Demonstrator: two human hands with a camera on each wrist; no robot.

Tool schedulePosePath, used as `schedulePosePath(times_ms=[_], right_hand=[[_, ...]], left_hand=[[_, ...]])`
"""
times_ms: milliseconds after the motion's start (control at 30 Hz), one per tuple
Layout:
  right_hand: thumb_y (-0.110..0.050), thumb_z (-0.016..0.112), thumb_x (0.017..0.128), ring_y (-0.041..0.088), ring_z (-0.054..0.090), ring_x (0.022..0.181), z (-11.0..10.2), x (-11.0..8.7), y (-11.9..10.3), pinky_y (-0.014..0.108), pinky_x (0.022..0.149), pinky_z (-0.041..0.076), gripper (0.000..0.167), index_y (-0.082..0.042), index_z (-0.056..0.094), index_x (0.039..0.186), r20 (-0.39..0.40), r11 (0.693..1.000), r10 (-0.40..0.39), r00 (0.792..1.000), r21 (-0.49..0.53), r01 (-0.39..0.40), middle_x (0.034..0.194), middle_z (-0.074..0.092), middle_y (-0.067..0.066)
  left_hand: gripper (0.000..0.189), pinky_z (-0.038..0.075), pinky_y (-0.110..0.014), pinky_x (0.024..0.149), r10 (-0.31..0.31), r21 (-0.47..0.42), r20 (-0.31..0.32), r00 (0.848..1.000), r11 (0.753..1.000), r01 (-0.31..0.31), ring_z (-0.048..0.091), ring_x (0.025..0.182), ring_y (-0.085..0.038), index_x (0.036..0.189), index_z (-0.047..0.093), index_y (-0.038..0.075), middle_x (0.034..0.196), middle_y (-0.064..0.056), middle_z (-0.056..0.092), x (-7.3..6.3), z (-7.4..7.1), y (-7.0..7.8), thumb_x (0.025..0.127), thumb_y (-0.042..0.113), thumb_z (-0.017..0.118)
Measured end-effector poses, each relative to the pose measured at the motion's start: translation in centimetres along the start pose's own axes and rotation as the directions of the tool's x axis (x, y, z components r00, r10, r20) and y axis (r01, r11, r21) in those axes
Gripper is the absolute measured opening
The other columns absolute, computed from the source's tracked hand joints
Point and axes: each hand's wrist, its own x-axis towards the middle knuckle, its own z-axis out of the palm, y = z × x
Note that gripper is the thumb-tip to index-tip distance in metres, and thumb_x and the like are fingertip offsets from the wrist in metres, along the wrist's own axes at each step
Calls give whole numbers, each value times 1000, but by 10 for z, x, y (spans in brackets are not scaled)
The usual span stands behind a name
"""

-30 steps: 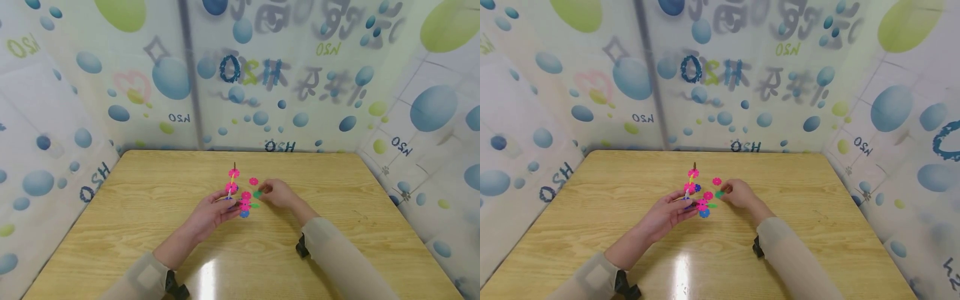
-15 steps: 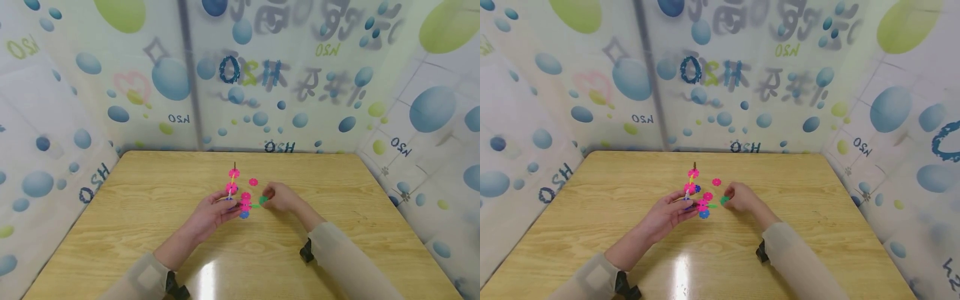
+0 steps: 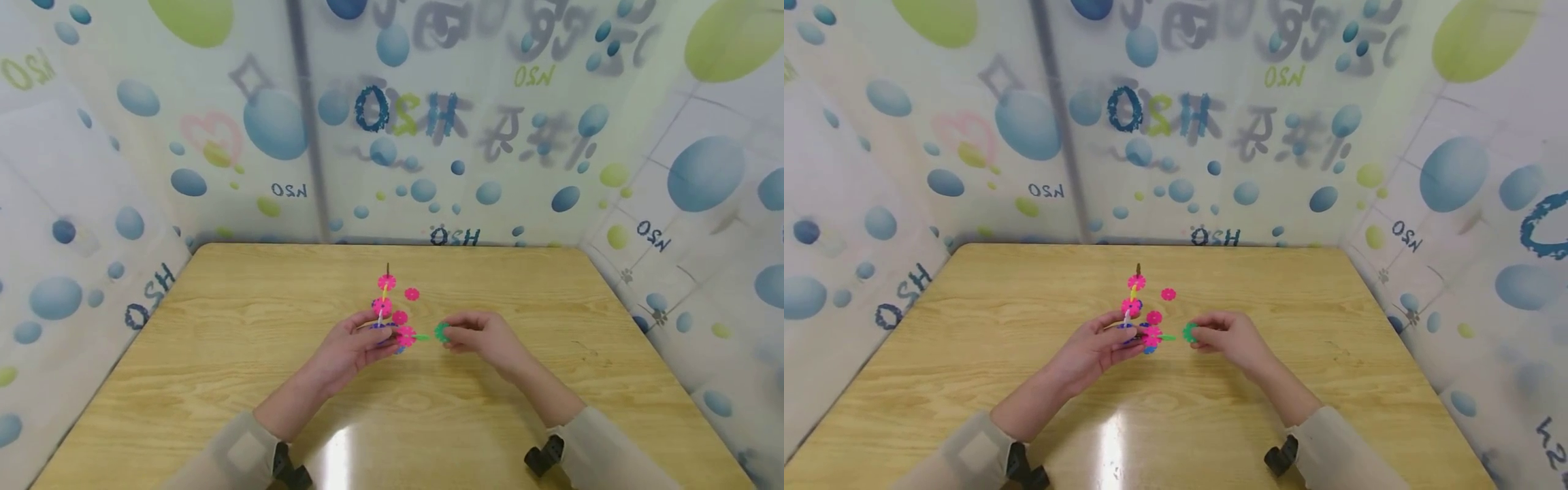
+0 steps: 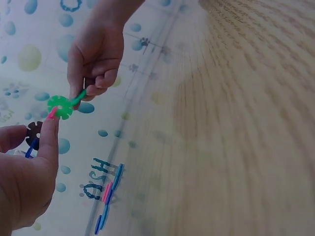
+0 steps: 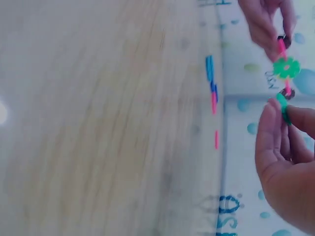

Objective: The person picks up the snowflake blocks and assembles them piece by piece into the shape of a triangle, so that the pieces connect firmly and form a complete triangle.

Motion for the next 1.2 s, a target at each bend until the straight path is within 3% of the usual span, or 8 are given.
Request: schedulePosePath(times_ms=[200, 433, 833, 1067, 1200], right_hand=[[-19, 73, 107, 14, 80, 96, 8, -10, -11, 33, 90, 69, 36, 5, 73, 133, 20, 999, 13, 1000, 48, -14, 107, 83, 7], [-20, 75, 106, 15, 80, 96, 10, -12, -11, 35, 90, 69, 37, 5, 73, 133, 21, 998, 20, 1000, 62, -22, 106, 83, 5], [-14, 68, 109, 10, 80, 93, 12, -12, -9, 31, 90, 69, 37, 13, 67, 135, 47, 984, 20, 999, 175, -28, 102, 81, 0], [-14, 69, 109, 11, 80, 92, 14, -12, -9, 31, 89, 69, 37, 13, 67, 134, 53, 984, 21, 998, 176, -30, 101, 82, 2], [-14, 69, 108, 11, 80, 92, 15, -12, -10, 30, 87, 69, 35, 12, 68, 132, 55, 981, 34, 998, 188, -44, 100, 82, 3]], left_hand=[[42, 65, -33, 103, 1, 4, 0, 1000, 1000, -1, 79, 109, -17, 149, 45, -4, 117, -3, 80, -2, 2, 1, 111, 4, 61], [46, 64, -33, 104, 4, 7, 10, 1000, 1000, -5, 79, 110, -16, 152, 44, -6, 120, -2, 78, -2, 3, 1, 111, 5, 61], [54, 64, -31, 104, -4, -1, -14, 1000, 1000, 4, 80, 106, -16, 157, 36, -11, 117, -5, 78, -3, 3, 2, 110, 1, 58], [57, 63, -30, 104, -21, -32, 10, 1000, 999, 21, 80, 112, -16, 161, 35, -11, 140, -9, 75, -2, 3, 1, 111, 2, 60], [60, 63, -30, 104, -20, -18, 24, 1000, 1000, 21, 80, 112, -16, 162, 31, -14, 130, -7, 78, -1, 4, 1, 110, -1, 58]])
